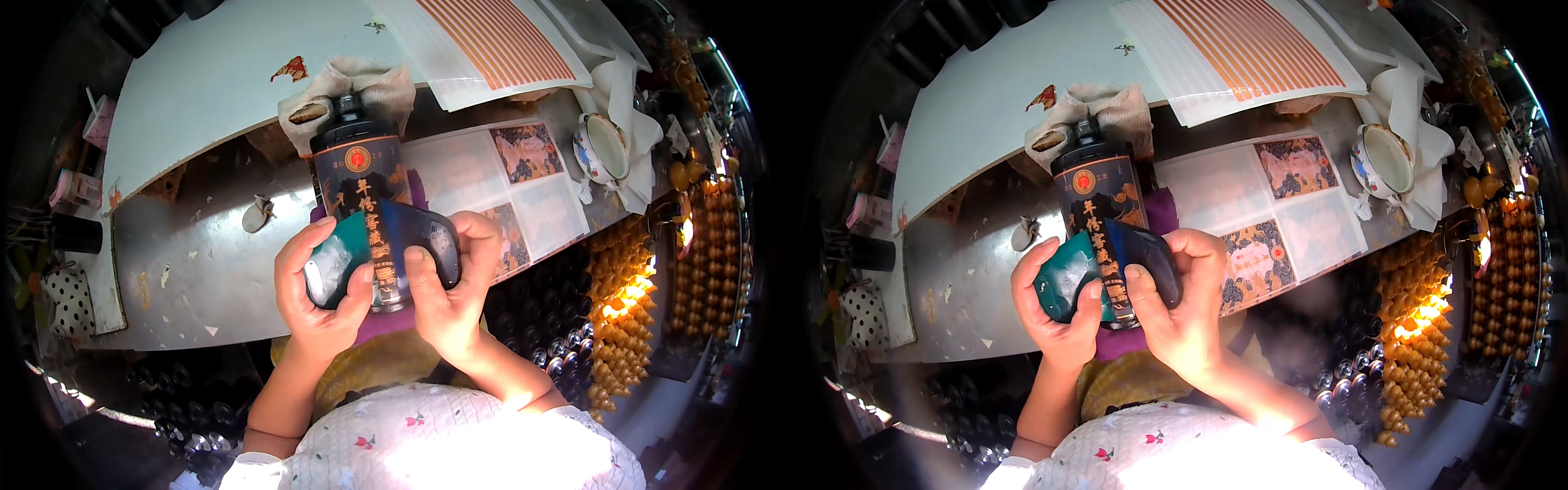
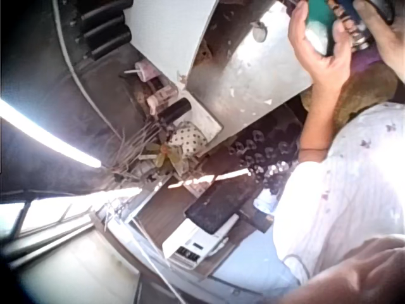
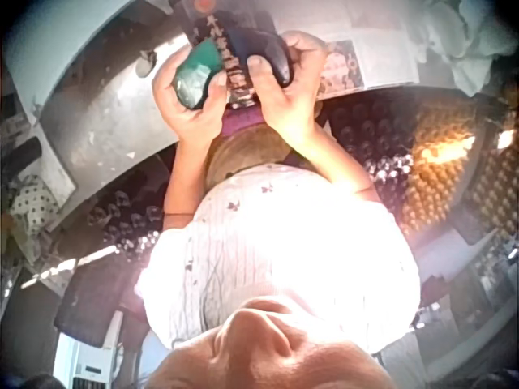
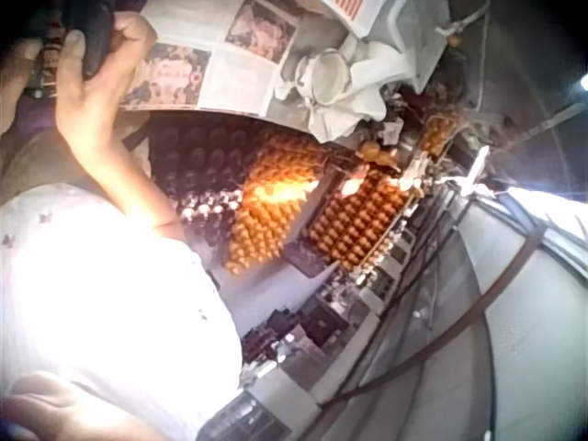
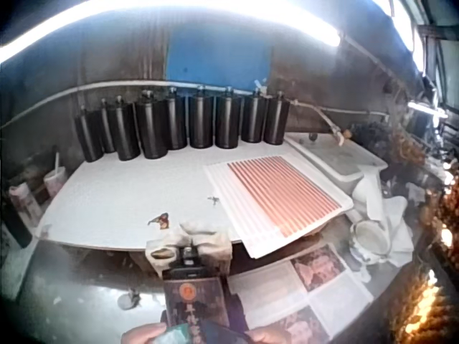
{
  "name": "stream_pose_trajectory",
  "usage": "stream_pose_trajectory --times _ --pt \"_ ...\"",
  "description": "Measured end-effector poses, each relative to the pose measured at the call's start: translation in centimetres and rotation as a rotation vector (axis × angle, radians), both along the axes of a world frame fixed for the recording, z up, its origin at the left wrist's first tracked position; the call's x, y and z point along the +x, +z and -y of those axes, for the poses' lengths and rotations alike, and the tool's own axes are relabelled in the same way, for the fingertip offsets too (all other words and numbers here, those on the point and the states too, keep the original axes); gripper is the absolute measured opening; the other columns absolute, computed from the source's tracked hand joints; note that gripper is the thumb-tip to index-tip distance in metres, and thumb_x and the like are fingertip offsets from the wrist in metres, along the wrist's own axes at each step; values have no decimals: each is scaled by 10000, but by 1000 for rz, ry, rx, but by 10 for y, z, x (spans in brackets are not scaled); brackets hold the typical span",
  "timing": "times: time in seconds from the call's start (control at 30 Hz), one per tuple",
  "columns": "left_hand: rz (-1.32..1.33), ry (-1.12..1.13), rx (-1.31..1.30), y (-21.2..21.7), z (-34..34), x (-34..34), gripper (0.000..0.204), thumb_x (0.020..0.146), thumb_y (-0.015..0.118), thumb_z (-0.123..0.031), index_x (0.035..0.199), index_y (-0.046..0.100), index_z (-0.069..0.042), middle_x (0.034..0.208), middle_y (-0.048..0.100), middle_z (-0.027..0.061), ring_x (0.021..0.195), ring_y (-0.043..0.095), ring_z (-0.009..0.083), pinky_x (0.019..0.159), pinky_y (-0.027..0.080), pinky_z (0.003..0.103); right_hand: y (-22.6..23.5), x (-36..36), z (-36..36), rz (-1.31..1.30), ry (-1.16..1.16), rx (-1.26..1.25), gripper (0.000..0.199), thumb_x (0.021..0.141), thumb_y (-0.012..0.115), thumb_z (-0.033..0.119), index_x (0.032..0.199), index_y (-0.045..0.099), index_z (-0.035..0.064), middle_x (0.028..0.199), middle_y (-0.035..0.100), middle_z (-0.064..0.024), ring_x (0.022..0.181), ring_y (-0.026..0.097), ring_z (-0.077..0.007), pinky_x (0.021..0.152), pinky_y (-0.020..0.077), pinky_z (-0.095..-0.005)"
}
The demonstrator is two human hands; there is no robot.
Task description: The person wraps a decorative orange band around a black cylindrical container. They use a purple cloth to hold the container steady while applying the band and smoothing it with their fingers. The person repeats this process on multiple containers, ensuring the band is aligned and secure.
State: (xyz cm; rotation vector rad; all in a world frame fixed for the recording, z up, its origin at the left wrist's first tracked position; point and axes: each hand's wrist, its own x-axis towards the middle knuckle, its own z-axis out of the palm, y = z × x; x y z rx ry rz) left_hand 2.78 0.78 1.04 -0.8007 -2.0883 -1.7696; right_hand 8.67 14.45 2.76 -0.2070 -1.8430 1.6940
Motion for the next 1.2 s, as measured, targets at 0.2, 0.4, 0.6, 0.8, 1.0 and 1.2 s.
stream_pose_trajectory --times 0.2,0.4,0.6,0.8,1.0,1.2 --pt "-91 85 -61 -10 7 -1 593 784 787 -33 1302 508 39 1272 566 174 1142 580 260 996 465 360 -18 2 -6 -32 -97 10 413 925 664 23 1216 372 14 1027 540 -74 852 520 -89 773 464 -239" --pt "-18 150 8 -28 10 4 585 832 762 -109 1319 480 50 1290 524 154 1147 542 241 1004 433 355 -25 1 -11 0 -140 -119 397 929 644 17 1222 376 22 1040 516 -51 903 480 -80 817 432 -244" --pt "93 232 41 -35 12 7 564 847 732 -85 1335 478 37 1316 507 141 1173 518 219 1020 410 350 -24 -1 -19 117 -126 -179 341 935 603 -26 1197 390 19 1026 517 -40 898 488 -75 815 433 -235" --pt "147 139 -45 -26 17 -7 486 881 677 -20 1336 507 2 1251 571 121 1083 577 185 933 472 317 -28 -3 -29 195 -53 -102 302 971 579 4 1222 413 21 1036 565 -60 898 538 -73 814 463 -223" --pt "273 159 3 10 23 -19 405 900 643 5 1295 556 -14 1235 580 89 1107 559 163 980 438 299 1 -11 -40 137 -67 -319 439 971 516 5 1396 405 16 1193 573 -108 1013 555 -100 882 468 -246" --pt "67 26 -66 31 -18 -19 401 855 694 12 1241 587 -6 1221 615 113 1121 592 186 972 460 311 19 -31 -10 -46 26 280 404 918 612 -18 1306 499 5 1223 586 -139 1066 593 -169 862 507 -305"
